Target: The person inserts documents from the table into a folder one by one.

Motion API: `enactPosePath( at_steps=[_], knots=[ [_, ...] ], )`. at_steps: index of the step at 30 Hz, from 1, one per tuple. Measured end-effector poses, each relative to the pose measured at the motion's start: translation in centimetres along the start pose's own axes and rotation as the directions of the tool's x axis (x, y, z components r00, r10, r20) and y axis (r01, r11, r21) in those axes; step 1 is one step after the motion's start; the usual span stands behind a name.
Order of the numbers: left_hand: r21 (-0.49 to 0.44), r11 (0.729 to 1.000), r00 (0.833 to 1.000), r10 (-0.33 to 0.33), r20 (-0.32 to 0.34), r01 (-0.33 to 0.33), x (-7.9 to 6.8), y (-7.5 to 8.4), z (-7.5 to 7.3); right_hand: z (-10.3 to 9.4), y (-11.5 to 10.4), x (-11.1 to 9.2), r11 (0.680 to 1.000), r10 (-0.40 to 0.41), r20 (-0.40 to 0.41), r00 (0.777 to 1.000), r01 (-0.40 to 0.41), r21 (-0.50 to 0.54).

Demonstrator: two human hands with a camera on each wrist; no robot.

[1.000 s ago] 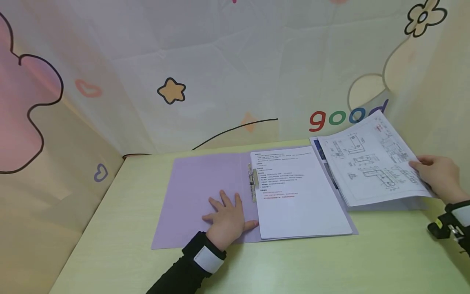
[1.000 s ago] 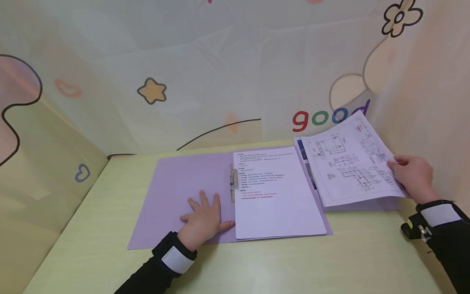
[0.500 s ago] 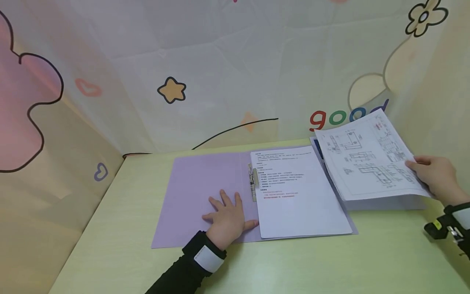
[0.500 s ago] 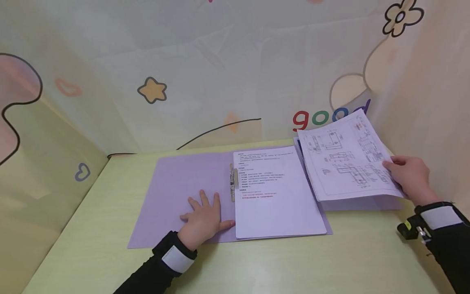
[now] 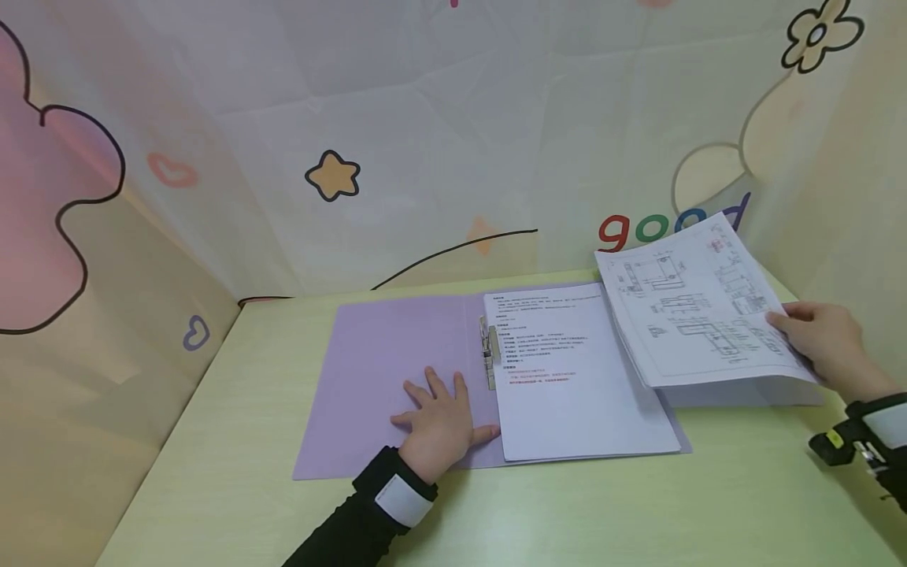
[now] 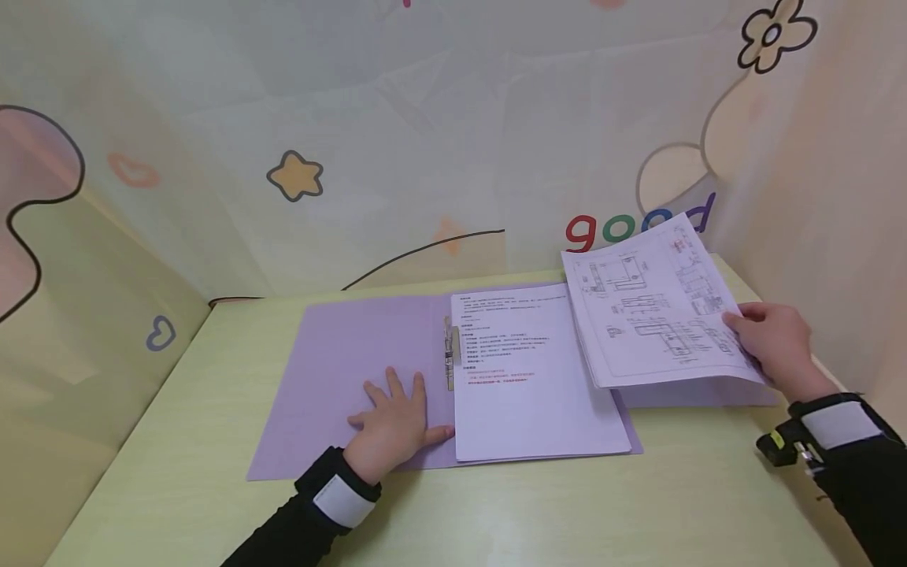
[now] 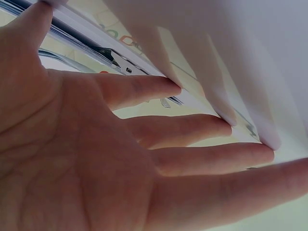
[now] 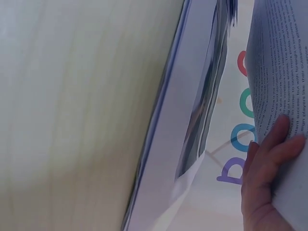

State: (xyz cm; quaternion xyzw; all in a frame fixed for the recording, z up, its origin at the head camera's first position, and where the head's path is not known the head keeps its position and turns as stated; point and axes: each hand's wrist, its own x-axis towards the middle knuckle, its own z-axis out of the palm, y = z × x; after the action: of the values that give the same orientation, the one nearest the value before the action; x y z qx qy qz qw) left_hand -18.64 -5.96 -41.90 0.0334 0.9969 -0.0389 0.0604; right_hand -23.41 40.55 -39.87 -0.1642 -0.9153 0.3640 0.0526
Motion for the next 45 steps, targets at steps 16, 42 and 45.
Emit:
enactPosePath(
  at_steps=[16,42,45],
  knots=[
    [0.023,1.000,1.000,0.010,-0.004,-0.010,0.0,0.0,0.1,1.9,-1.5,-0.3,0.999,-0.046,0.037,0.998,0.046,-0.003],
    [0.049,0.999,1.000,0.012,-0.011,-0.011,0.0,-0.1,0.1,4.4,-3.9,-1.0,0.997,-0.071,0.074,0.995,0.070,0.013],
    [0.040,0.999,1.000,0.013,-0.010,-0.012,0.0,0.0,0.1,4.7,-4.3,-1.2,0.996,-0.088,0.076,0.993,0.086,0.021]
  ],
)
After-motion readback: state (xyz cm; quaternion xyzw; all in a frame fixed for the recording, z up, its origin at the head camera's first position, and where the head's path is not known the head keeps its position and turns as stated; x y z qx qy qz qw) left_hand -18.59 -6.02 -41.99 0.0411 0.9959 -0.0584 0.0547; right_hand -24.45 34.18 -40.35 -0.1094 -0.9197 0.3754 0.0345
